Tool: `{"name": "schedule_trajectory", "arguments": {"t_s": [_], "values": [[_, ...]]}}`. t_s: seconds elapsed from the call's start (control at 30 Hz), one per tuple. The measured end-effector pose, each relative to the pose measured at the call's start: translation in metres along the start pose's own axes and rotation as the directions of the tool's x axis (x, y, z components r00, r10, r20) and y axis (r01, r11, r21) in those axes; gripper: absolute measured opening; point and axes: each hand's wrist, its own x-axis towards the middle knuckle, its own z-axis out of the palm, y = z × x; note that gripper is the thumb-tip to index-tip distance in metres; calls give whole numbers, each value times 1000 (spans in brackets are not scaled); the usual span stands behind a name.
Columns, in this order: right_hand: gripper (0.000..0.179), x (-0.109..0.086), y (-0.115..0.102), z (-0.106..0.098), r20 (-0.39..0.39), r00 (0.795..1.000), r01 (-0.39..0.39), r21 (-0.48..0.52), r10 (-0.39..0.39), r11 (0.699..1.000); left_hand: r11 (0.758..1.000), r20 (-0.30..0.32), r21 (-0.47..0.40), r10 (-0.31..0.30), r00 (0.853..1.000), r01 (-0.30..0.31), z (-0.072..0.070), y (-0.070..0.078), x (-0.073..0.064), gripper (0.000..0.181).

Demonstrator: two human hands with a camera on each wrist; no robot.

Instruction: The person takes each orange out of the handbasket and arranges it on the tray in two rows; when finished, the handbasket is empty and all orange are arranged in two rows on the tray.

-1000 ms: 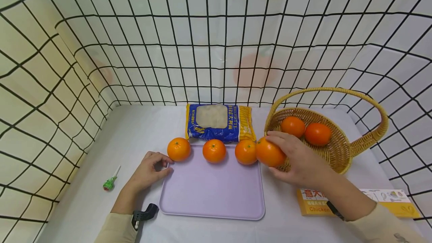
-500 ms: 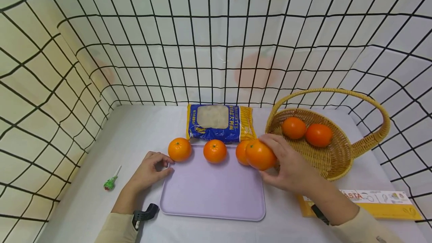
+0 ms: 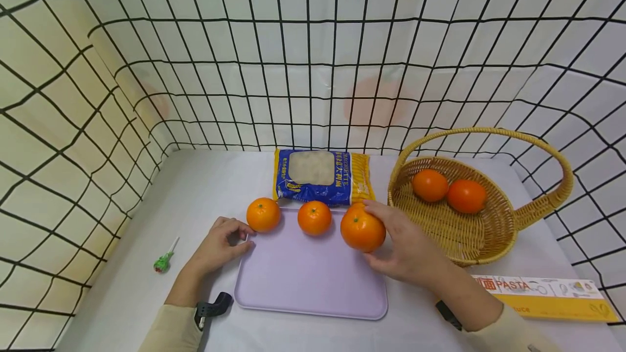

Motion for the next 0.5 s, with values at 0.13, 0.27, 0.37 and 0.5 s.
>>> {"name": "schedule_trajectory", "arguments": {"t_s": [0.13,0.27,0.37,0.5], "values": [[101,2,-3,8,-23,999,40,85,-39,996,1000,-2,2,7,1000,-7,0,-1,0,18],[106,1,-5,13,-39,999,37,64,-34,997,1000,-4,5,21,1000,-21,0,0,0,18],[108,0,-8,17,-47,999,11,38,-9,999,1000,-2,1,24,1000,-24,0,0,0,18],[102,0,-11,25,-55,998,11,83,-6,997,1000,-1,0,20,1000,-20,-1,0,0,18]]}}
